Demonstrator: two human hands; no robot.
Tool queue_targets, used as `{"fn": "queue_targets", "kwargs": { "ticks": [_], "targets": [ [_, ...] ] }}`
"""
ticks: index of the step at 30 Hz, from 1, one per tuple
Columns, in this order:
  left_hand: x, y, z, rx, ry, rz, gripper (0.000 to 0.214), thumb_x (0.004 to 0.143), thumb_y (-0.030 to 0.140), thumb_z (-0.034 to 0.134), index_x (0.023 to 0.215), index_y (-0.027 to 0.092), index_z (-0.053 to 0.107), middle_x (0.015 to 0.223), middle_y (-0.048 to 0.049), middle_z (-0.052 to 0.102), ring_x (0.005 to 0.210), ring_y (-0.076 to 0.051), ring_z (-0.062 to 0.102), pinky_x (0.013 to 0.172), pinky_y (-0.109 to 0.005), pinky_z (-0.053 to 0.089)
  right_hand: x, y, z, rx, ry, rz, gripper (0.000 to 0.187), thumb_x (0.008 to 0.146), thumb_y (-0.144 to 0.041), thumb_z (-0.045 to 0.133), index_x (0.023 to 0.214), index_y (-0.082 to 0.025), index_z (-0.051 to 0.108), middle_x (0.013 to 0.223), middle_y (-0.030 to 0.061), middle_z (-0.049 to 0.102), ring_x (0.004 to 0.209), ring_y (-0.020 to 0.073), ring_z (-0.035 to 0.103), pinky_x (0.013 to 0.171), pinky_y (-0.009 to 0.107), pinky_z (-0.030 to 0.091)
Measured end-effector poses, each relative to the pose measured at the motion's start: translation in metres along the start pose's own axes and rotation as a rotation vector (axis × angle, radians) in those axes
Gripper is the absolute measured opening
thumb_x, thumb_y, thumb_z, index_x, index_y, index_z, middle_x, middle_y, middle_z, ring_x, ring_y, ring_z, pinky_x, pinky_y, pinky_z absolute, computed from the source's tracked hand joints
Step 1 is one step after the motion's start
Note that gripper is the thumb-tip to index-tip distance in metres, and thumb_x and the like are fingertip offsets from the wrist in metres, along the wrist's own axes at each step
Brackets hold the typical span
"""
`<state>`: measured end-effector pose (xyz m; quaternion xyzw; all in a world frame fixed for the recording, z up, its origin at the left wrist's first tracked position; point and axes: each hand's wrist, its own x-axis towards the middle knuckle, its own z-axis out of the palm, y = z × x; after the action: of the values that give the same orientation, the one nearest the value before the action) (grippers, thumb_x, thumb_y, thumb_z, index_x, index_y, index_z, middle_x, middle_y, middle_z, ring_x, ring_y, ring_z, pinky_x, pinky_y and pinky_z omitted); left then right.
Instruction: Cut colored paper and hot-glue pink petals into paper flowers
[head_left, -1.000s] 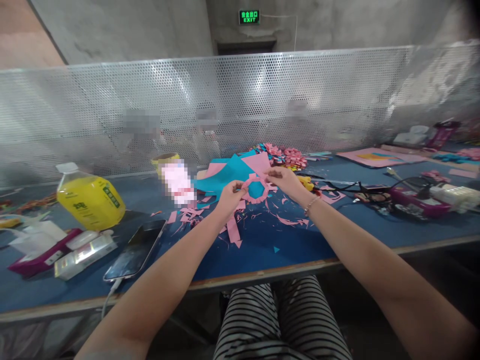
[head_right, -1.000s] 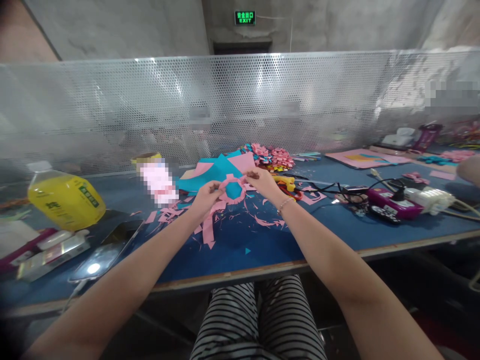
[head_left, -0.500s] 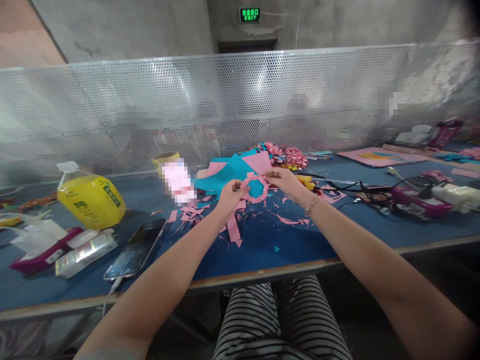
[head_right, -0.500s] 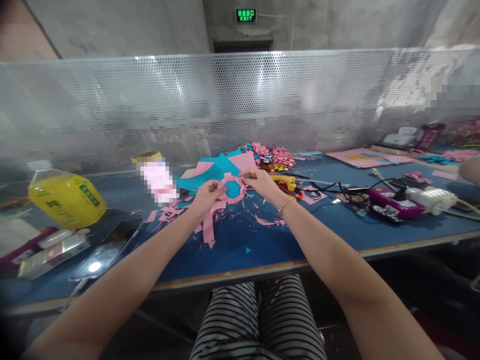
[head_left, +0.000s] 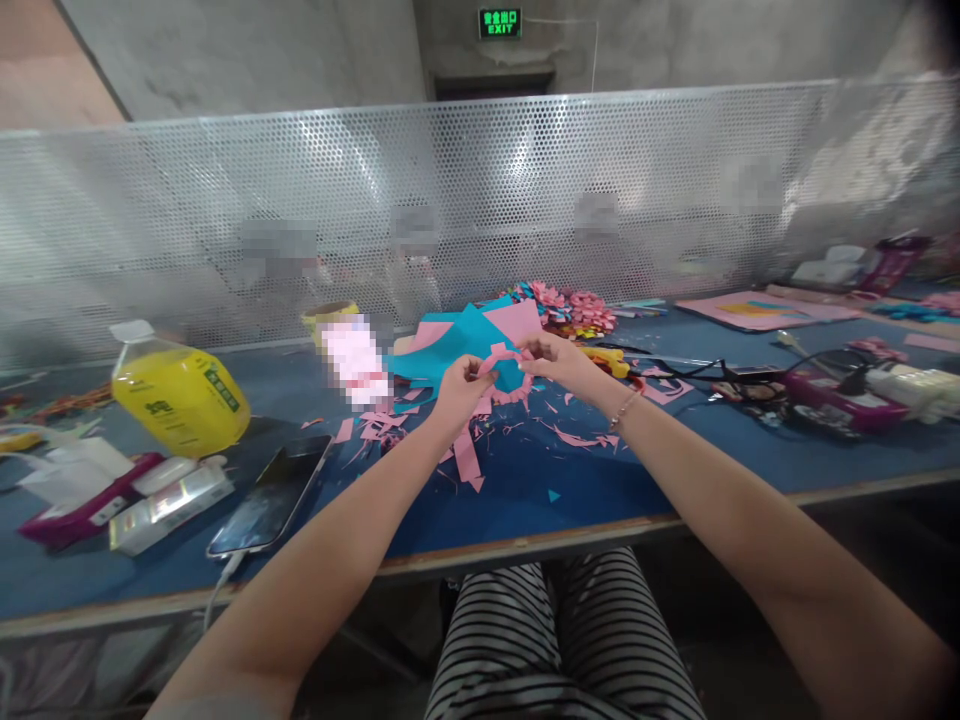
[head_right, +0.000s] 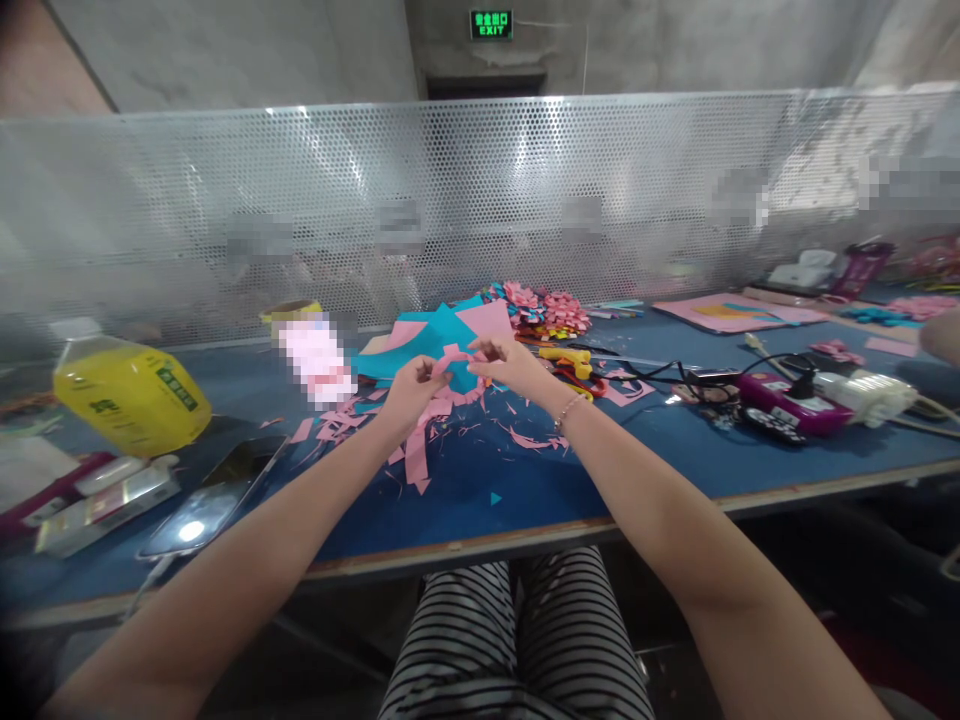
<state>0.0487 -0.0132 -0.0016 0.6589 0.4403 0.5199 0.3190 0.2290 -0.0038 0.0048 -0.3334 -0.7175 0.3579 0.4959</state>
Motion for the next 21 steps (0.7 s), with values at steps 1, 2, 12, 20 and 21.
{"fn": "queue_targets", "kwargs": {
  "ticks": [1, 2, 12, 20, 21],
  "targets": [
    [0.000, 0.000, 0.000, 0.015, 0.002, 0.010, 0.018, 0.065, 0.026, 0.060, 0.064, 0.018, 0.045, 0.058, 0.0056, 0.042, 0.054, -0.008, 0.038, 0.052, -0.022, 0.031, 0.000, 0.001, 0.000, -0.051, 0.000, -0.023, 0.033, 0.064, -0.028, 0.065, 0.095, -0.019, 0.057, 0.082, 0.0003, 0.057, 0.073, 0.0116, 0.054, 0.062, 0.025, 0.046],
    [0.000, 0.000, 0.000, 0.029, 0.005, 0.023, 0.017, 0.065, 0.025, 0.060, 0.063, 0.018, 0.044, 0.059, 0.0055, 0.042, 0.055, -0.008, 0.039, 0.053, -0.022, 0.032, 0.000, 0.002, 0.000, -0.099, 0.003, -0.045, 0.035, 0.064, -0.026, 0.065, 0.096, -0.019, 0.056, 0.084, 0.0008, 0.057, 0.075, 0.0123, 0.054, 0.062, 0.025, 0.047],
    [-0.001, 0.004, -0.006, 0.290, 0.047, 0.355, 0.012, 0.065, 0.009, 0.052, 0.066, 0.020, 0.045, 0.071, -0.0001, 0.050, 0.073, -0.014, 0.048, 0.071, -0.028, 0.041, -0.009, -0.011, 0.008, -0.666, 0.096, -0.574, 0.027, 0.071, -0.010, 0.052, 0.096, -0.018, 0.049, 0.089, 0.0068, 0.056, 0.086, 0.0197, 0.052, 0.080, 0.038, 0.044],
    [-0.002, 0.007, -0.012, 0.385, 0.108, 0.637, 0.020, 0.062, 0.002, 0.045, 0.068, 0.021, 0.041, 0.075, -0.0025, 0.051, 0.079, -0.017, 0.048, 0.074, -0.031, 0.039, -0.014, -0.023, 0.012, -0.724, 0.145, -0.728, 0.016, 0.076, -0.011, 0.047, 0.089, -0.021, 0.048, 0.085, 0.0059, 0.056, 0.086, 0.0205, 0.051, 0.080, 0.039, 0.042],
    [-0.002, 0.007, -0.012, 0.385, 0.105, 0.666, 0.020, 0.062, 0.002, 0.044, 0.068, 0.021, 0.041, 0.076, -0.0027, 0.051, 0.079, -0.017, 0.047, 0.074, -0.031, 0.039, -0.015, -0.024, 0.012, -0.723, 0.154, -0.731, 0.016, 0.076, -0.012, 0.046, 0.089, -0.021, 0.048, 0.085, 0.0061, 0.056, 0.086, 0.0206, 0.051, 0.079, 0.039, 0.042]
  ]
}}
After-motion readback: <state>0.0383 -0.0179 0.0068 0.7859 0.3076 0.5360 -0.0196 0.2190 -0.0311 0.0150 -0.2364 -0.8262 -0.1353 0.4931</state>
